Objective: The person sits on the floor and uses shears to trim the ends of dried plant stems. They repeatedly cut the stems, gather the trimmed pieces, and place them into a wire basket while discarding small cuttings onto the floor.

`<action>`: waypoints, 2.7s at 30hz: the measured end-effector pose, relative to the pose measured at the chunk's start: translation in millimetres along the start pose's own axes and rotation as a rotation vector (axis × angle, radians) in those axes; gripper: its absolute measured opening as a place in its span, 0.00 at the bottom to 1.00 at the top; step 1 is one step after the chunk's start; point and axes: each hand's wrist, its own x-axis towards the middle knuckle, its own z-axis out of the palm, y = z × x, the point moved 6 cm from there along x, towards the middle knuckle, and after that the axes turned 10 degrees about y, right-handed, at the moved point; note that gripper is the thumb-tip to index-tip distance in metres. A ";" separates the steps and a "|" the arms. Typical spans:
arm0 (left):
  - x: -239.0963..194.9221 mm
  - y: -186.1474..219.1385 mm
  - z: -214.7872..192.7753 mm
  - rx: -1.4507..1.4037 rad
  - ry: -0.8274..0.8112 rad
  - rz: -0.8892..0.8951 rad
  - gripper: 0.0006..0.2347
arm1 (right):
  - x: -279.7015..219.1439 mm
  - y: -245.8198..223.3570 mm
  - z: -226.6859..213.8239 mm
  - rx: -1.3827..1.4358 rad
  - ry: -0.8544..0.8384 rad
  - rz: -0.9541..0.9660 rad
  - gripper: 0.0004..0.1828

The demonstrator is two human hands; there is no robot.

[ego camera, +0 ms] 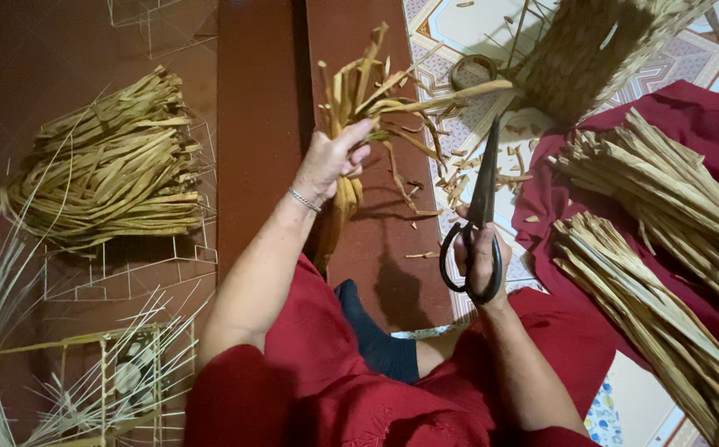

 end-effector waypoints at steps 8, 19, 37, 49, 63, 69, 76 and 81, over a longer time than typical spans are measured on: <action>-4.6 10.5 -11.7 -0.086 -0.124 -0.059 0.11 | -6.0 21.3 14.2 0.113 -0.306 -0.032 0.40; -1.3 15.6 -30.1 -0.150 -0.221 -0.060 0.11 | 17.4 36.4 -31.5 0.337 0.153 0.085 0.44; 3.8 27.0 -50.5 -0.152 -0.119 0.039 0.13 | -40.3 89.7 34.3 0.615 0.179 0.653 0.37; -6.1 38.9 -61.2 0.150 0.212 0.271 0.12 | -33.5 149.0 27.3 -0.790 -0.141 -0.136 0.29; -67.2 62.8 14.4 0.396 0.119 0.695 0.14 | -49.3 216.5 33.0 -1.517 -0.314 -0.288 0.26; -89.0 23.6 77.9 0.451 -0.169 0.773 0.22 | -44.0 82.0 45.6 -0.987 -0.365 -0.342 0.60; -116.6 -55.2 147.5 0.391 -0.437 0.300 0.36 | -40.9 23.8 56.1 0.133 -0.265 -0.133 0.53; -128.9 -59.9 177.7 0.297 -0.562 0.455 0.36 | -41.4 16.5 41.7 0.315 0.012 -0.162 0.39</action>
